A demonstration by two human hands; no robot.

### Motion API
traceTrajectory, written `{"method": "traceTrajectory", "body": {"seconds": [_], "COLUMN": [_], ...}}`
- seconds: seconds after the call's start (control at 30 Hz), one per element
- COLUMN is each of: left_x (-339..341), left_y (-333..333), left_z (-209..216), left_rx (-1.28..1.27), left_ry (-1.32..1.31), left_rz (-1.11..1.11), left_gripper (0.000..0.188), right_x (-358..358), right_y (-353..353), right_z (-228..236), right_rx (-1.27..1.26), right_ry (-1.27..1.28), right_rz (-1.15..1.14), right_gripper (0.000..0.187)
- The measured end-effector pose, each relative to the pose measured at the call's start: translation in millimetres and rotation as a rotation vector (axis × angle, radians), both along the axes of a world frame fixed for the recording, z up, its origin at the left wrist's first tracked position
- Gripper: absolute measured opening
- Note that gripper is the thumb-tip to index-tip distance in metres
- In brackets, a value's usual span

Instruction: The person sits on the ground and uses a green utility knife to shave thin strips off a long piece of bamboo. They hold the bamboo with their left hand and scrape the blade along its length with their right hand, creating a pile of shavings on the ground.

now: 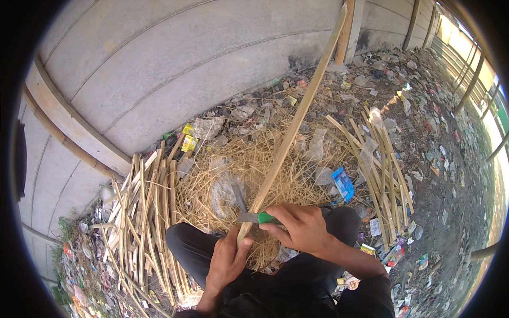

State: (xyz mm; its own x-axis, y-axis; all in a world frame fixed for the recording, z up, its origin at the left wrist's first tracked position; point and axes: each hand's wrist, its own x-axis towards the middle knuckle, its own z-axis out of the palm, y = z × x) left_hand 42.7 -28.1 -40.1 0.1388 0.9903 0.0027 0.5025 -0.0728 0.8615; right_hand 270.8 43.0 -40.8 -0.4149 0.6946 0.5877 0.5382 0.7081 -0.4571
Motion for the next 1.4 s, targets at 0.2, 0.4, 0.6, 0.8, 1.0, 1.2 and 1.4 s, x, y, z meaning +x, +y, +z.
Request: {"method": "traceTrajectory", "body": {"seconds": [0.2,0.4,0.6,0.8,1.0,1.2,1.4], "left_x": [-2.4,-2.8,-4.0,-3.8,-5.5,-8.3,-10.5], "left_y": [-3.1,-4.6,-5.8,-7.9,-11.1,-12.9,-16.3], "left_z": [2.9,3.4,2.4,-2.8,-5.2,-5.9,-0.9], "left_rx": [-0.022,-0.068,-0.076,-0.079,-0.089,-0.092,-0.135], "left_ry": [0.039,0.015,0.05,0.043,0.074,0.073,0.081], "left_rz": [0.005,0.009,-0.001,0.002,0.004,0.005,0.019], "left_gripper": [0.048,0.052,0.053,0.051,0.051,0.051,0.048], "right_x": [-1.0,-1.8,-0.3,0.2,-1.0,-3.6,4.3], "right_y": [0.4,3.3,2.5,1.5,-1.7,-2.9,11.6], "right_z": [4.6,4.4,4.8,1.2,3.1,2.1,-0.7], "right_rx": [0.009,0.02,0.024,0.048,0.034,0.048,0.17], "right_ry": [-0.018,-0.005,-0.021,-0.028,-0.06,-0.072,-0.004], "right_rz": [-0.005,0.006,-0.005,-0.022,-0.027,-0.044,-0.157], "right_gripper": [0.03,0.03,0.03,0.031,0.032,0.033,0.028]}}
